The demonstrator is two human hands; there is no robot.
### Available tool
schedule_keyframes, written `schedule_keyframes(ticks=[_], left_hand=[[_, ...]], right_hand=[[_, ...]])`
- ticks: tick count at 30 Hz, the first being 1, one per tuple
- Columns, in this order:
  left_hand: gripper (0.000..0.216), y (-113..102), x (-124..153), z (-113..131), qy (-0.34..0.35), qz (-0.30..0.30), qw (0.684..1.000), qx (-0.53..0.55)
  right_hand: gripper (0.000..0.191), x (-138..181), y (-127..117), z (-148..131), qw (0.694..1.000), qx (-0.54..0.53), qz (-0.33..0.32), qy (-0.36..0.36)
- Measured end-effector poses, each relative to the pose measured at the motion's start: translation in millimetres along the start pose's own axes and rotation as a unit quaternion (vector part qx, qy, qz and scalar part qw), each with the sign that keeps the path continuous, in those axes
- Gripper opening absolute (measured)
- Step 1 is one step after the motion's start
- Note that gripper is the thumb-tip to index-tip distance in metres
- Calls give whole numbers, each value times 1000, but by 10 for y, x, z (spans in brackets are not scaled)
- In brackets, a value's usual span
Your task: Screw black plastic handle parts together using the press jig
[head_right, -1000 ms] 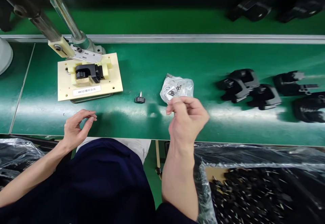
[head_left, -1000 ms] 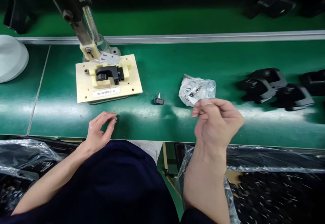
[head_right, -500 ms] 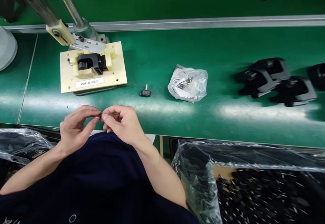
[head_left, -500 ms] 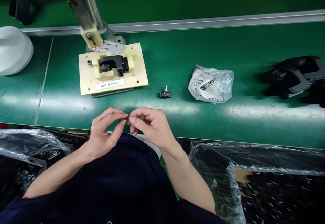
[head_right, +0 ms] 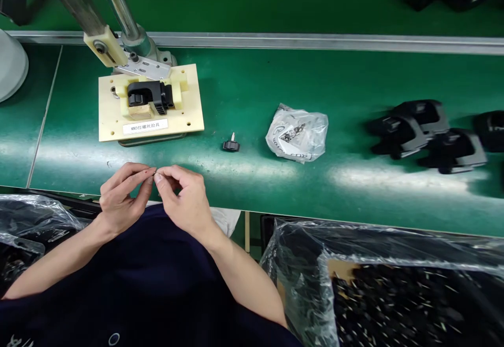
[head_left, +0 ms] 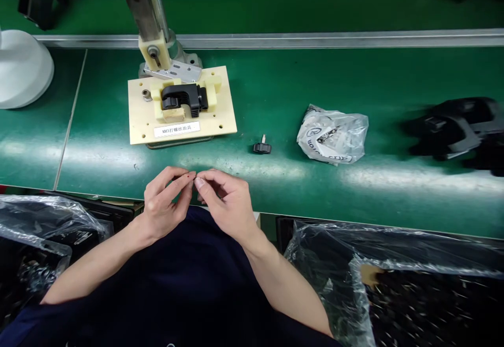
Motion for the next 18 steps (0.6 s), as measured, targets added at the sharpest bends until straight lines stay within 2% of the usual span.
schedule_keyframes(ticks=[2, 4, 6, 8, 10, 13, 18], left_hand=[[17, -7, 0, -46, -86, 1, 994, 61], [10, 5, -2, -112, -227, -5, 957, 182], [8, 37, 1, -160, -367, -7, 874, 319], [10, 63, -8, -172, -458, -4, 789, 409], [11, 71, -26, -172, -502, -1, 744, 441], [11, 56, -35, -184, -514, 19, 735, 442], [9, 30, 39, -232, -480, 21, 767, 426]], right_hand=[[14, 5, 32, -13, 997, 59, 9, -49], [13, 6, 47, -24, 989, 108, 46, -92], [12, 1, 55, -36, 979, 141, 85, -122], [12, -11, 68, -50, 972, 163, 99, -136], [12, -28, 90, -66, 970, 174, 91, -142], [12, -45, 130, -92, 968, 181, 85, -150], [11, -62, 205, -86, 968, 195, 76, -138]])
Point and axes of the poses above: each hand's wrist, its own x-axis away from the middle knuckle, its own y-axis out of the palm, z = x × y, the point moved 3 cm from there along -x, towards the middle knuckle, and after that the axes turned 2 degrees about -y, right-handed, at the moved point
